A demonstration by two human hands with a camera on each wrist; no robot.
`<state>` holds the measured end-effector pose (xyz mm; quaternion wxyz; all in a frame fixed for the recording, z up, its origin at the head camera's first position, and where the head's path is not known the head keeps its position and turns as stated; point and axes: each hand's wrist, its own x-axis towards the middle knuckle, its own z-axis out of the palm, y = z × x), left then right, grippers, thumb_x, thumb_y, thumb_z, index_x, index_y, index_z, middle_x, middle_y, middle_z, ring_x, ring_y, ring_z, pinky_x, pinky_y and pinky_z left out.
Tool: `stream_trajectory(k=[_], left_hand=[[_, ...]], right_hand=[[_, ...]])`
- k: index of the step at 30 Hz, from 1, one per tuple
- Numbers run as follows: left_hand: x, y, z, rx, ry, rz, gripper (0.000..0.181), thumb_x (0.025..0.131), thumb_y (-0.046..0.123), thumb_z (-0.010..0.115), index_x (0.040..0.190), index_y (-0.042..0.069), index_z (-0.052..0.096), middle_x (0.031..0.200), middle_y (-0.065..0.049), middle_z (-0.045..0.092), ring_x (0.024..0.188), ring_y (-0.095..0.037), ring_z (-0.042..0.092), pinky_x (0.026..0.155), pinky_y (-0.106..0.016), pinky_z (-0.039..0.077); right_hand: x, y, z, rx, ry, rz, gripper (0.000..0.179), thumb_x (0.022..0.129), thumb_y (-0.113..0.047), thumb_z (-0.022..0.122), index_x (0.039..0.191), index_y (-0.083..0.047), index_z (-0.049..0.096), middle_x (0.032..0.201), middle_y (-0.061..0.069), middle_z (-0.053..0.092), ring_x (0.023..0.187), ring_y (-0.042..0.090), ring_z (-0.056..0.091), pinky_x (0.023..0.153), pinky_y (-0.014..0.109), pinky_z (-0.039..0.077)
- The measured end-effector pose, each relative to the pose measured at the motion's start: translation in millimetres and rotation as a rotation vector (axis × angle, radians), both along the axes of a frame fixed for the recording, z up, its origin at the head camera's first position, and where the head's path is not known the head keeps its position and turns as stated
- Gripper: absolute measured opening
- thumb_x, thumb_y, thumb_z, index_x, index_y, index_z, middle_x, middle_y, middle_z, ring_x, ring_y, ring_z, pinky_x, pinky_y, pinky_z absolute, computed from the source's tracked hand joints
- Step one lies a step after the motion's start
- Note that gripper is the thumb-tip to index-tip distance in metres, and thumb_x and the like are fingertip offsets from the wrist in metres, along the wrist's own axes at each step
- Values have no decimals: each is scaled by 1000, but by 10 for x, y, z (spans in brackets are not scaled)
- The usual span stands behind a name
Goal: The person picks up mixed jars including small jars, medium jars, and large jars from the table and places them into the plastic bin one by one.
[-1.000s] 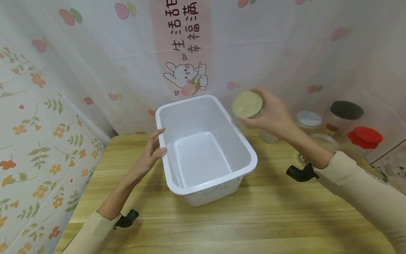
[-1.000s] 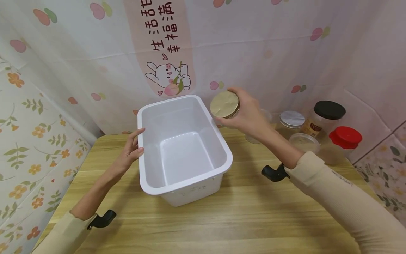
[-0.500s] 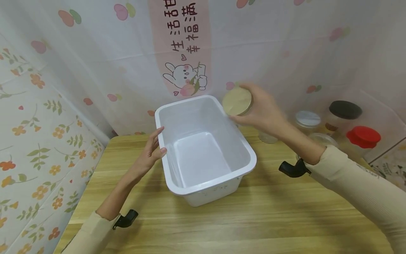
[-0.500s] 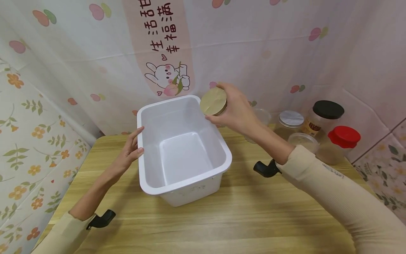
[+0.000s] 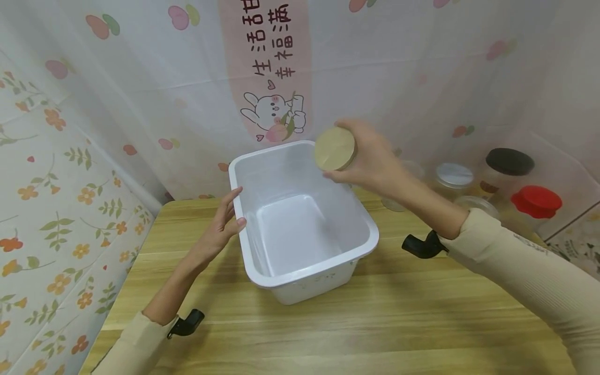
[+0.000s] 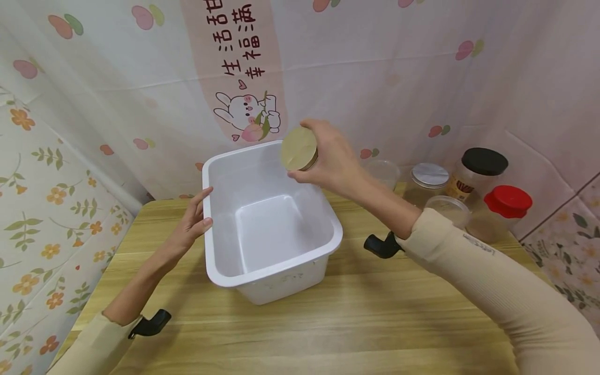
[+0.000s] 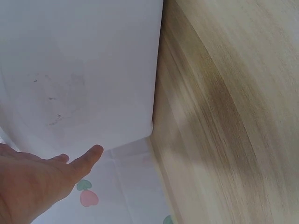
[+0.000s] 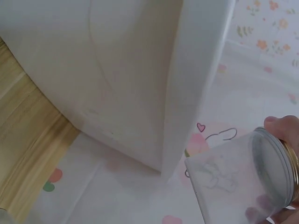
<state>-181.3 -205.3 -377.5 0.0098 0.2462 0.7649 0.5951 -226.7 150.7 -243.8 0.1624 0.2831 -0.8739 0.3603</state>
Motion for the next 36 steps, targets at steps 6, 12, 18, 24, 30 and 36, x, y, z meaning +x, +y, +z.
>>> stream_trajectory(k=[6,12,18,24,30,36], left_hand=[[-2,-5,-6,6,-4,1,67,103,22,49,161,24,17,163,-24,14,145,-48,20,99,-69,34],[1,-6,-20,10,2,0,67,102,20,49,160,23,16,162,-26,15,143,-52,21,98,-69,35],[-1,-1,-25,12,6,-1,67,102,21,49,160,22,16,161,-26,16,142,-54,21,98,-70,34],[2,6,-27,20,4,2,67,101,19,49,160,21,16,160,-24,19,141,-52,23,98,-69,35],[12,15,-10,14,7,10,67,100,18,47,160,21,17,160,-22,20,142,-49,23,98,-69,34],[9,23,9,-5,-3,19,66,101,20,48,160,21,18,160,-27,18,144,-46,22,100,-70,32]], right_hand=[[22,-95,6,24,-12,12,91,68,-19,95,142,3,47,136,16,54,121,32,52,100,47,44],[25,-196,7,73,18,32,92,68,-23,96,142,2,47,133,16,53,117,30,52,97,44,47],[5,-268,-37,121,32,77,95,67,-27,97,142,2,47,129,16,56,114,29,54,97,44,46],[20,-236,-109,137,-48,168,121,63,-45,97,156,-6,30,149,10,44,126,25,46,100,46,44],[-11,-67,-181,119,-132,175,128,64,-52,94,162,-19,19,157,5,34,130,28,45,100,51,45],[-35,227,-233,97,-167,137,125,70,-49,92,164,-28,11,166,-8,12,150,21,17,115,54,21]])
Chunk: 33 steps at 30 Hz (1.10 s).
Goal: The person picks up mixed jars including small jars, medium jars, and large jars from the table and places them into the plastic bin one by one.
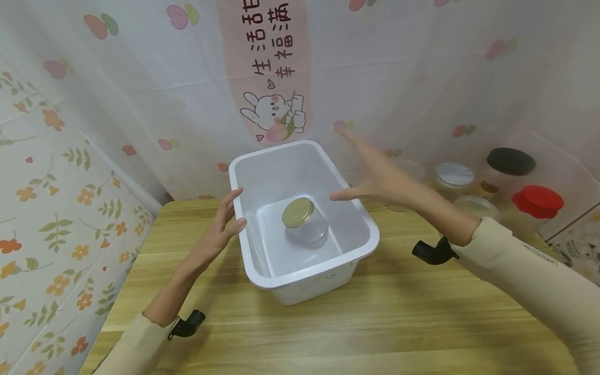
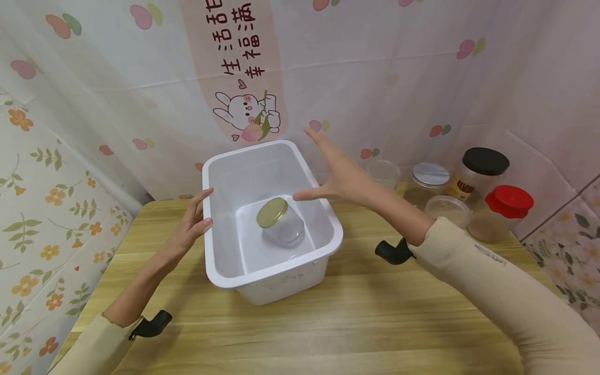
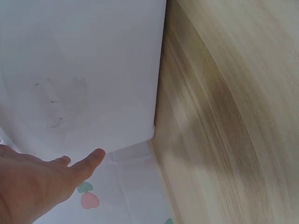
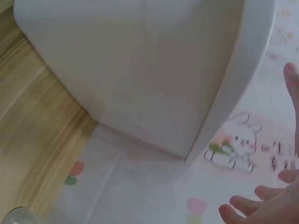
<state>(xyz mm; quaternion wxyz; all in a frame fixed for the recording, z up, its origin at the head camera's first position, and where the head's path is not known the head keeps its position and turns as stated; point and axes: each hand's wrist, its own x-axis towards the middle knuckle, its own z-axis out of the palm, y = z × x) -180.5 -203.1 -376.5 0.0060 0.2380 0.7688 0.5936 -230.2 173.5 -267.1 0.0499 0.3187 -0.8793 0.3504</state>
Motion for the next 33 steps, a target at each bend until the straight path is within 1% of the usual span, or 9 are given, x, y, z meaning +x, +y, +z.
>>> stream_trajectory(k=[2,7,12,15,19,22,27,29,33], left_hand=[[4,0,11,-3,-8,0,66,101,21,48,159,22,18,161,-26,18,145,-45,21,100,-70,32],[9,-9,33,-15,-26,-5,65,101,22,47,159,24,18,162,-23,18,146,-45,20,100,-70,32],[7,-18,55,-39,-52,-4,66,102,27,48,160,24,16,162,-21,16,146,-42,19,102,-71,29],[25,-15,79,-61,-77,4,68,103,31,50,161,26,14,163,-18,15,147,-41,17,103,-72,26],[49,0,106,-86,-98,20,70,102,34,52,160,30,14,164,-15,14,148,-41,14,104,-74,22],[48,9,107,-80,-90,23,70,101,32,52,160,29,15,164,-16,14,148,-42,14,103,-75,23],[38,16,83,-36,-62,24,67,101,24,51,159,26,19,162,-20,17,147,-41,17,102,-71,29],[37,18,73,-22,-54,29,66,101,22,51,159,25,20,162,-22,18,147,-40,18,102,-71,29],[29,21,54,-7,-43,39,65,101,20,51,159,23,21,160,-22,21,146,-41,20,102,-70,29]], right_hand=[[-17,97,-32,-17,-1,-9,123,72,-44,92,164,-26,12,167,-7,12,150,26,17,115,56,21],[-42,361,-146,-40,-42,-82,117,76,-35,92,164,-23,17,166,4,18,144,43,28,107,66,29],[-33,588,-255,-79,-56,-138,110,78,-27,91,163,-20,20,164,10,24,143,43,31,106,65,31],[-21,683,-324,-101,-55,-141,108,80,-23,89,163,-18,21,161,15,29,142,43,32,106,65,31],[-16,792,-458,-115,-59,-140,105,80,-20,89,162,-17,23,157,17,35,140,49,33,105,66,32],[-24,862,-584,-130,-60,-139,102,80,-16,88,161,-16,26,160,14,32,138,53,33,104,66,32],[8,931,-746,-147,-108,-155,99,83,-16,86,161,-11,25,162,18,25,137,53,34,104,67,32],[22,946,-799,-144,-134,-173,98,84,-19,85,160,-8,25,161,22,25,137,53,34,105,66,32],[35,968,-895,-144,-150,-188,96,85,-23,84,159,-5,26,159,24,29,138,51,35,105,65,33]])
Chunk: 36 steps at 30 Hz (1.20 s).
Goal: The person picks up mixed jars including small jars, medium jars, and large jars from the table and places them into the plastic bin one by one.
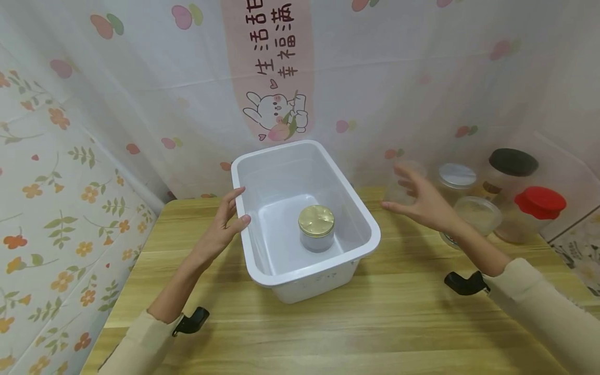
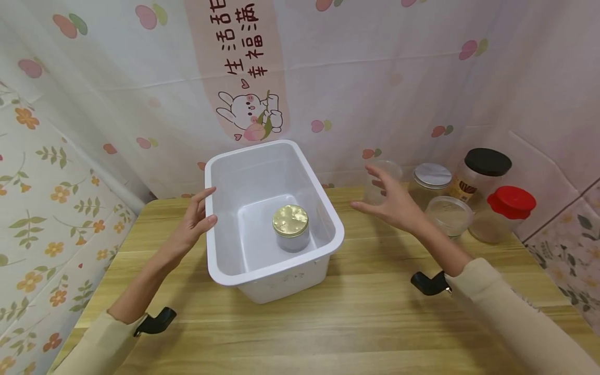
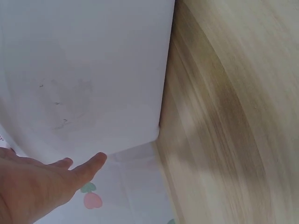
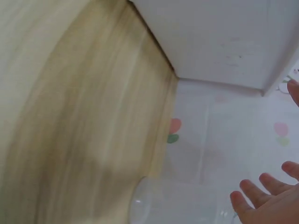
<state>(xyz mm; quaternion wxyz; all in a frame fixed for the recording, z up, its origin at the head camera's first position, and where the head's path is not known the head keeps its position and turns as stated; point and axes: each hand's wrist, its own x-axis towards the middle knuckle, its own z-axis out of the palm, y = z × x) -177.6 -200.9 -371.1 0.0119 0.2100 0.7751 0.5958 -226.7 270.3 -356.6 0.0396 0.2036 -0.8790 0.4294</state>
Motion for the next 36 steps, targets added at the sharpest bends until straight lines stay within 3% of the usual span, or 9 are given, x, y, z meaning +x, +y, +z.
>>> stream_trajectory(k=[11,17,24,31,36], left_hand=[[-23,13,-45,28,30,-26,64,101,17,47,158,21,19,155,-24,28,137,-50,29,97,-67,37],[-43,25,-69,36,55,-34,64,101,16,45,157,19,17,153,-24,29,133,-50,34,94,-62,42],[-42,25,-82,39,67,-52,65,101,16,45,157,16,13,152,-22,29,130,-45,38,90,-42,50],[-39,23,-93,39,62,-56,64,102,18,44,158,18,13,153,-23,27,131,-54,34,92,-47,48],[-47,28,-97,50,63,-59,64,102,18,43,158,16,12,153,-29,24,131,-55,33,90,-38,50]], right_hand=[[94,56,-214,-73,27,4,82,86,-14,83,154,-4,37,153,20,40,135,47,42,104,64,34],[126,87,-250,-81,39,-1,80,87,-12,82,153,-3,38,152,23,41,132,47,44,104,63,35],[164,115,-285,-70,26,-10,79,87,-13,82,152,-2,38,150,26,43,131,48,45,103,63,36],[179,149,-317,-75,31,1,78,87,-10,81,152,-2,39,149,26,44,130,48,46,102,64,36],[198,200,-331,-88,55,8,78,86,-6,81,151,1,39,147,28,45,128,50,47,100,65,36]])
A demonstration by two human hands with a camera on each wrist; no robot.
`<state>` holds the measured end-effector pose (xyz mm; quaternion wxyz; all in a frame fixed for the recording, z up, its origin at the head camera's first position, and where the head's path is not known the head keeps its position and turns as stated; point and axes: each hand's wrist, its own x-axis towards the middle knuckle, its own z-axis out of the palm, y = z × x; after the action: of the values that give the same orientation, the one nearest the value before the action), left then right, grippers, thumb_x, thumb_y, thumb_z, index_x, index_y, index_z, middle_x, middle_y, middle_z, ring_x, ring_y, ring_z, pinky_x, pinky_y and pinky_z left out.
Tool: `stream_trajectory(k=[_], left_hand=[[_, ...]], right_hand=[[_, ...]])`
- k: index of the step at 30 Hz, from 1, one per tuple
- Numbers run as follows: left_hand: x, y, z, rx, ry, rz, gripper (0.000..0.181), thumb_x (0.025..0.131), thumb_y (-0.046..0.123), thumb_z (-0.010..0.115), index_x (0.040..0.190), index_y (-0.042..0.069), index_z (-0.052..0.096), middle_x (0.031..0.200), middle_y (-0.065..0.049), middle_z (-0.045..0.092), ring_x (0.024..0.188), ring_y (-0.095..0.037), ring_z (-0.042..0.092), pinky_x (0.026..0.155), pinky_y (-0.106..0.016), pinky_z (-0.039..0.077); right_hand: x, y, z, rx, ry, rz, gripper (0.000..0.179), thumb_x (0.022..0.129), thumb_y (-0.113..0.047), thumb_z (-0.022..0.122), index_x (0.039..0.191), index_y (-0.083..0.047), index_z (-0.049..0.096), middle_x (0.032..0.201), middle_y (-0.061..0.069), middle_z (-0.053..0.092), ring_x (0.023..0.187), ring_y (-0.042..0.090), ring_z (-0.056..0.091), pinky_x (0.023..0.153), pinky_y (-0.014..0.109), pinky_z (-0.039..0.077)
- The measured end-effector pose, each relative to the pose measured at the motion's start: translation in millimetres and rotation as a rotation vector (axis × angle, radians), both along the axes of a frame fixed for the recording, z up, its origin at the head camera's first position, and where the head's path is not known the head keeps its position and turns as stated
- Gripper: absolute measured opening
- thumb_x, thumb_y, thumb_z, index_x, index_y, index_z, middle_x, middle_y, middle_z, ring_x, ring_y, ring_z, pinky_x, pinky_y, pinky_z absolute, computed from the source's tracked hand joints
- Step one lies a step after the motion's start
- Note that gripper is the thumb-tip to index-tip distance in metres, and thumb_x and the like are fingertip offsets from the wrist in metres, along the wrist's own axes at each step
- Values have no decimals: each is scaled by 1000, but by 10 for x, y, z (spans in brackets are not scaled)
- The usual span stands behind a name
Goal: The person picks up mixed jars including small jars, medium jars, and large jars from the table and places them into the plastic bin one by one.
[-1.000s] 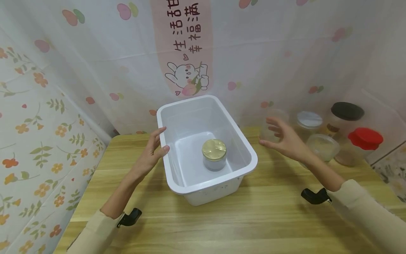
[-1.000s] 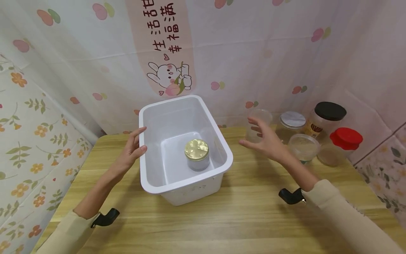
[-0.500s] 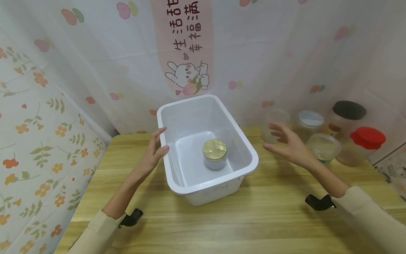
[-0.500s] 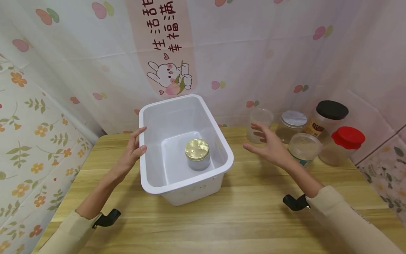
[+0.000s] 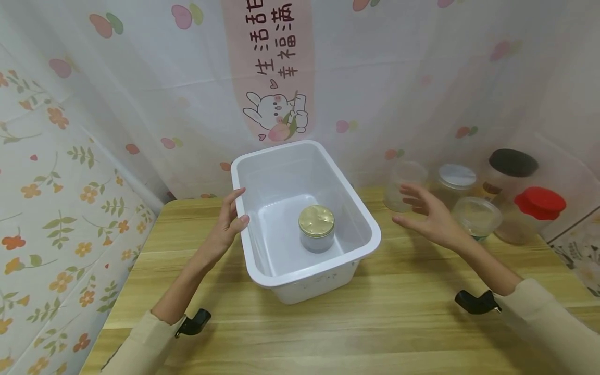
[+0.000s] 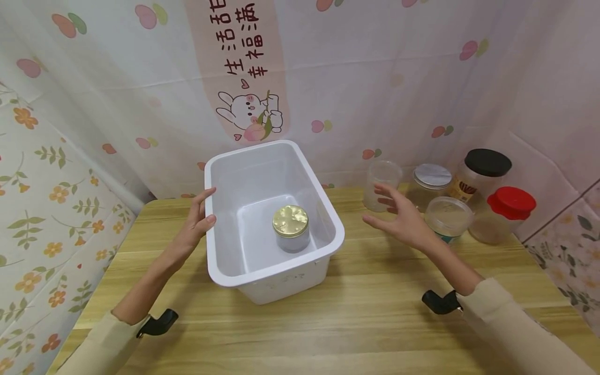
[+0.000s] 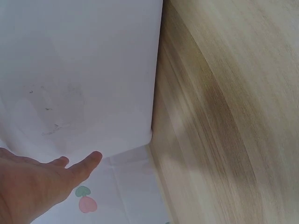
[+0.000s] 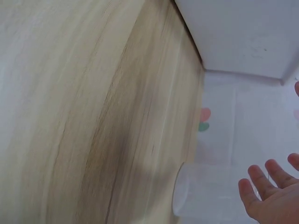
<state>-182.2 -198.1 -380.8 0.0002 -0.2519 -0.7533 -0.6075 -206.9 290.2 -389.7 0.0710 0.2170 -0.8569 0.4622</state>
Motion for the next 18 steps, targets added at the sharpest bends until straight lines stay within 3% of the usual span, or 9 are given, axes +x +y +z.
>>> stream_trajectory(k=[8,12,15,18], left_hand=[[-4,15,4,17,0,-8,64,102,17,43,157,15,12,153,-32,21,129,-55,34,88,-31,50],[-2,15,5,20,2,-5,64,102,16,43,157,12,11,153,-28,24,129,-50,36,88,-31,50],[-3,13,2,20,3,-5,63,102,16,44,158,19,14,153,-23,27,128,-43,39,88,-32,51],[-7,12,-3,23,5,-8,62,102,17,44,158,25,16,152,-22,28,126,-40,41,88,-32,51]], right_hand=[[40,121,37,21,6,-45,79,84,-5,83,150,1,40,145,26,47,127,48,48,99,62,38],[56,180,73,35,5,-46,78,85,-5,81,151,2,39,144,29,46,126,52,47,99,63,37],[66,218,101,33,18,-46,76,86,-3,80,150,4,39,143,30,47,126,52,46,105,42,40],[67,261,131,30,28,-49,76,85,-2,81,148,6,40,143,29,48,125,50,47,99,18,39]])
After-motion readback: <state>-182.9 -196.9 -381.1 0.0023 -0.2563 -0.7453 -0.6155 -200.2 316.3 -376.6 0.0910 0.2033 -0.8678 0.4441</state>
